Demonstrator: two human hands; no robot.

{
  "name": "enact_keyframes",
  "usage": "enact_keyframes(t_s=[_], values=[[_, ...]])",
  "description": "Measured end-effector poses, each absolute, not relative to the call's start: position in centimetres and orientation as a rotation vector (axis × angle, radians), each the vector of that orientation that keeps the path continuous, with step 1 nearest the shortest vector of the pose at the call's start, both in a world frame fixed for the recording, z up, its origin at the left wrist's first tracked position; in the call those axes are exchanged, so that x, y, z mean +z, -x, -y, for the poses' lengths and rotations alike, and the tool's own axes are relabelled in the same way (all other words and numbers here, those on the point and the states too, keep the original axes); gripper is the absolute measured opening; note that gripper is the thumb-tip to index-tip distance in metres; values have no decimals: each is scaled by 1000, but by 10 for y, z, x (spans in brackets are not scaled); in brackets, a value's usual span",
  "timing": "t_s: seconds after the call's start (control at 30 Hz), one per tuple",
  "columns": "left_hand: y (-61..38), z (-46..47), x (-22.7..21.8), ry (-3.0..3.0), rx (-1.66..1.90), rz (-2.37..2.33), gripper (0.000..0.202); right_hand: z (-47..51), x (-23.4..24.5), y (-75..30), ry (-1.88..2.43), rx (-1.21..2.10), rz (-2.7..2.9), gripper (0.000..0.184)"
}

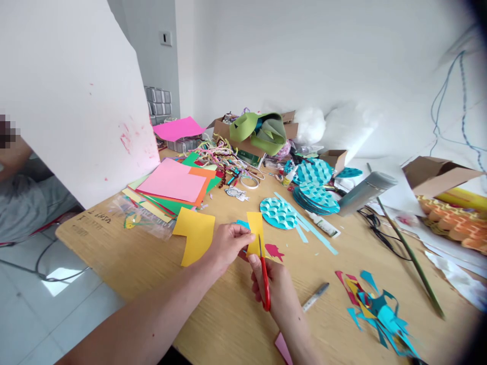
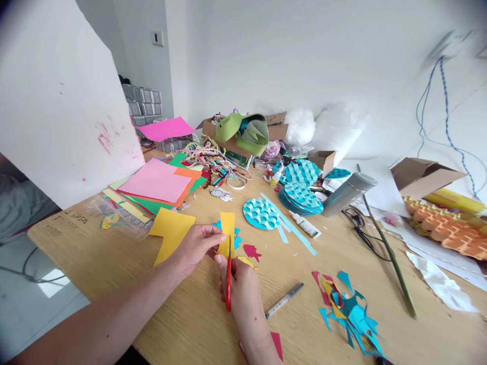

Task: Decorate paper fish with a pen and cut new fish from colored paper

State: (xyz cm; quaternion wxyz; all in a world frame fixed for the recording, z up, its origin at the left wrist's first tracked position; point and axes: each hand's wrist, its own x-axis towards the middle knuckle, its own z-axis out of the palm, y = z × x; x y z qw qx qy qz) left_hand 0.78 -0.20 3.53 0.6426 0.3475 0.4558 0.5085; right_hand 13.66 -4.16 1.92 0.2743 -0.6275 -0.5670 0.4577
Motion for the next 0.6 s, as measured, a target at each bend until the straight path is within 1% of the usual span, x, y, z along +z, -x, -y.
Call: enact_keyframes(t_s=[0.2, 0.43, 0.6], values=[[-7, 2, 35, -802, 1171, -1023, 26, 44, 21, -134, 1682, 1253, 1479, 73], [-4, 1, 33, -791, 1112, -980, 25, 45, 20, -134, 1671, 1274, 1503, 70], [-4, -1, 33, -833, 1161, -1017, 26, 44, 18, -134, 1675, 1255, 1546, 69]])
